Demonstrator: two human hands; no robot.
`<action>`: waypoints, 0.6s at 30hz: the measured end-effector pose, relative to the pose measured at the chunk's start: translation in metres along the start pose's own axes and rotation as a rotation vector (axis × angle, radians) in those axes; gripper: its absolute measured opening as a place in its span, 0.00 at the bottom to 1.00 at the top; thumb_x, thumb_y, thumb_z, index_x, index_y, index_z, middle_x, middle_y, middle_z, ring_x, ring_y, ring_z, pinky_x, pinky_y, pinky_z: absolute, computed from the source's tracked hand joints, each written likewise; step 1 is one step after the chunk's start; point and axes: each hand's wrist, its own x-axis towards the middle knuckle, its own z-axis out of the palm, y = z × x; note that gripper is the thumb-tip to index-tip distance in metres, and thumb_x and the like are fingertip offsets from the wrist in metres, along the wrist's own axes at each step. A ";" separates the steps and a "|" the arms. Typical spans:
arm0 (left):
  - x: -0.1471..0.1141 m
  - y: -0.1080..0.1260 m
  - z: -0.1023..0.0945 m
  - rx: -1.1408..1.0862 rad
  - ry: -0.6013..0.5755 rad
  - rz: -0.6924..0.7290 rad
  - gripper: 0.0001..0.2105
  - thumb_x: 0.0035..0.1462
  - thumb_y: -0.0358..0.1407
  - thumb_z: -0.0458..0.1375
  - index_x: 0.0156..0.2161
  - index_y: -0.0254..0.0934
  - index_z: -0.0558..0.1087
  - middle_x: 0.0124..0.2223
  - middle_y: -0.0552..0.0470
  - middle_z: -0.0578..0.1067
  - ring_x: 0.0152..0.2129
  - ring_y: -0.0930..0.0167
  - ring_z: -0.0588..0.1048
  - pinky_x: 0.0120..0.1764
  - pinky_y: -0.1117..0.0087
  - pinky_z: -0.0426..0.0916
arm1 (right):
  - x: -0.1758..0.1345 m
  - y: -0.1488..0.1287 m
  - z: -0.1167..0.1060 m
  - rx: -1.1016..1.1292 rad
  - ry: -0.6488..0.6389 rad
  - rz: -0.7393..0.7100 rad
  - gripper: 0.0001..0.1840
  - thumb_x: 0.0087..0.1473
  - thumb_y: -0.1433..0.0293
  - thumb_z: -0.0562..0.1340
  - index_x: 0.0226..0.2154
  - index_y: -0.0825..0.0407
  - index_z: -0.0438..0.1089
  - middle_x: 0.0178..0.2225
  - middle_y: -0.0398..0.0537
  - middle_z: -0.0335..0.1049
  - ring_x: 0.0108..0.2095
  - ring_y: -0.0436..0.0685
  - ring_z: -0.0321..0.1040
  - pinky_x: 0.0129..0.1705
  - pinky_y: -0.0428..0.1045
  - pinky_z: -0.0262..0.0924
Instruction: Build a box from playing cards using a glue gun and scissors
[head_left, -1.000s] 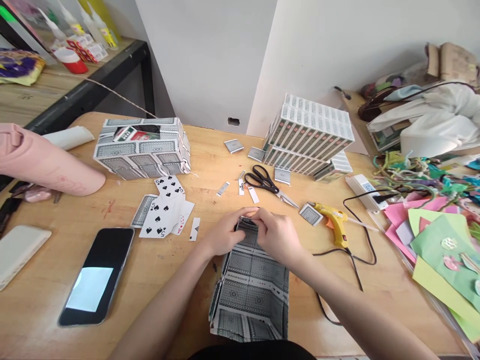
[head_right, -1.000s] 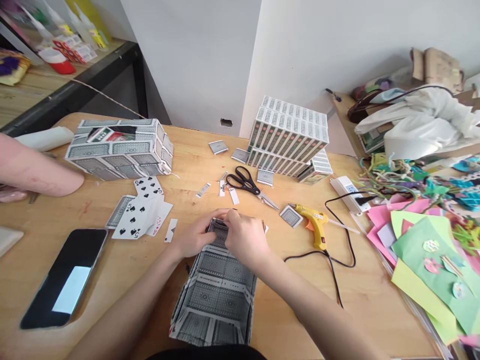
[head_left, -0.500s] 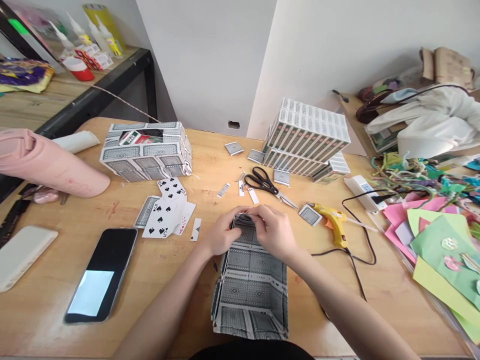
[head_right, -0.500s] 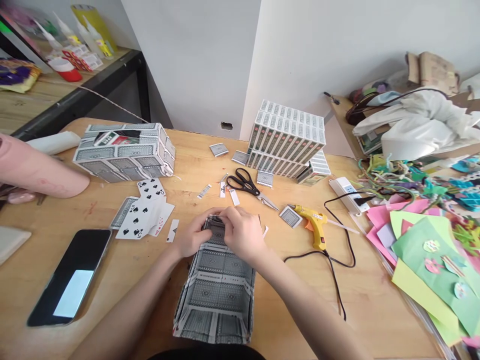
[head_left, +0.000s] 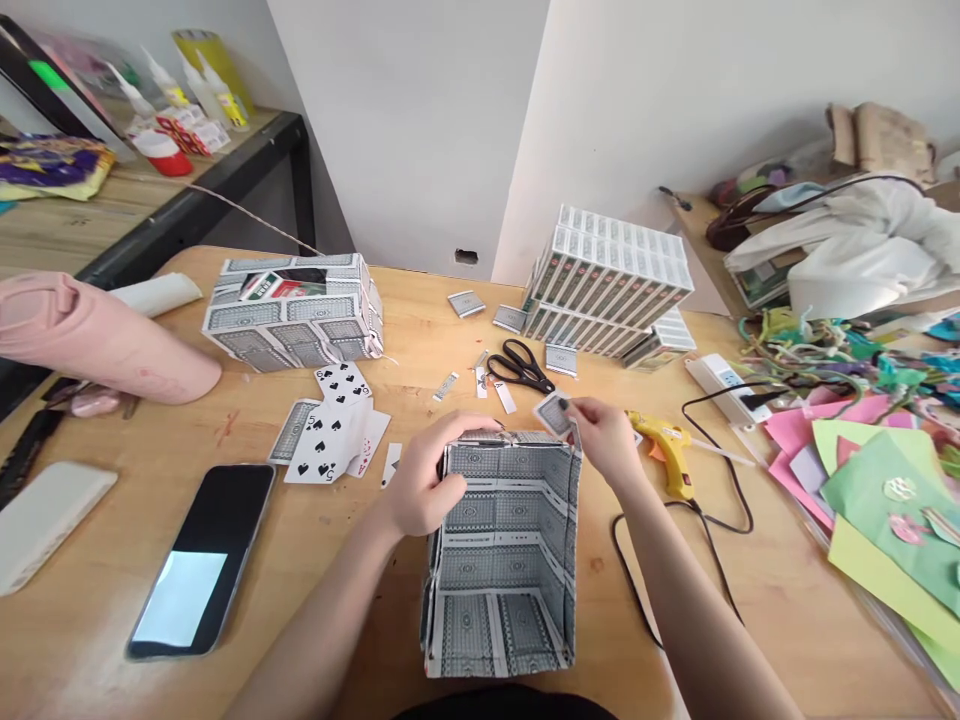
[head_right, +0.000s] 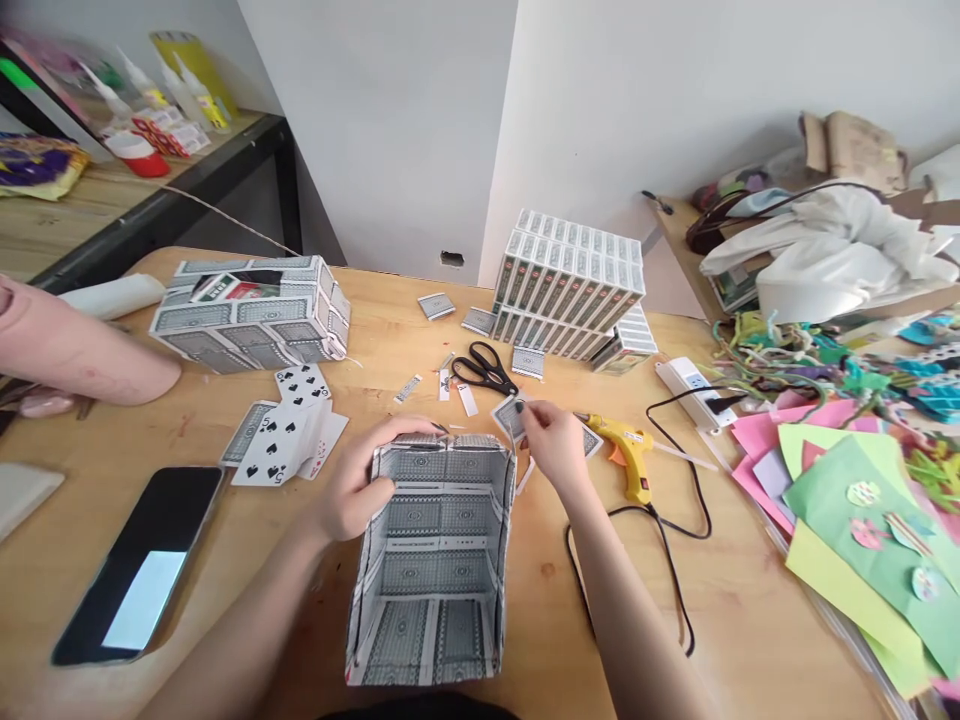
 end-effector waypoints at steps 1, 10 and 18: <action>0.000 0.001 0.000 0.009 0.003 0.021 0.27 0.38 0.24 0.47 0.48 0.36 0.67 0.47 0.47 0.72 0.44 0.63 0.69 0.48 0.60 0.64 | -0.001 0.002 0.002 -0.045 -0.056 -0.012 0.15 0.50 0.62 0.57 0.31 0.55 0.73 0.20 0.45 0.70 0.19 0.52 0.65 0.24 0.47 0.60; 0.003 0.010 -0.003 0.049 -0.050 -0.004 0.29 0.38 0.25 0.47 0.50 0.37 0.65 0.49 0.47 0.71 0.46 0.63 0.69 0.49 0.60 0.64 | -0.052 -0.077 -0.025 -0.149 0.061 -0.752 0.07 0.51 0.67 0.59 0.33 0.48 0.71 0.47 0.50 0.67 0.52 0.60 0.60 0.52 0.60 0.57; 0.003 0.012 -0.001 0.106 -0.038 0.037 0.30 0.37 0.24 0.47 0.51 0.37 0.64 0.51 0.47 0.69 0.47 0.62 0.68 0.50 0.59 0.63 | -0.077 -0.092 -0.004 -0.491 -0.079 -0.848 0.11 0.54 0.69 0.57 0.40 0.50 0.71 0.52 0.53 0.63 0.54 0.66 0.54 0.53 0.67 0.54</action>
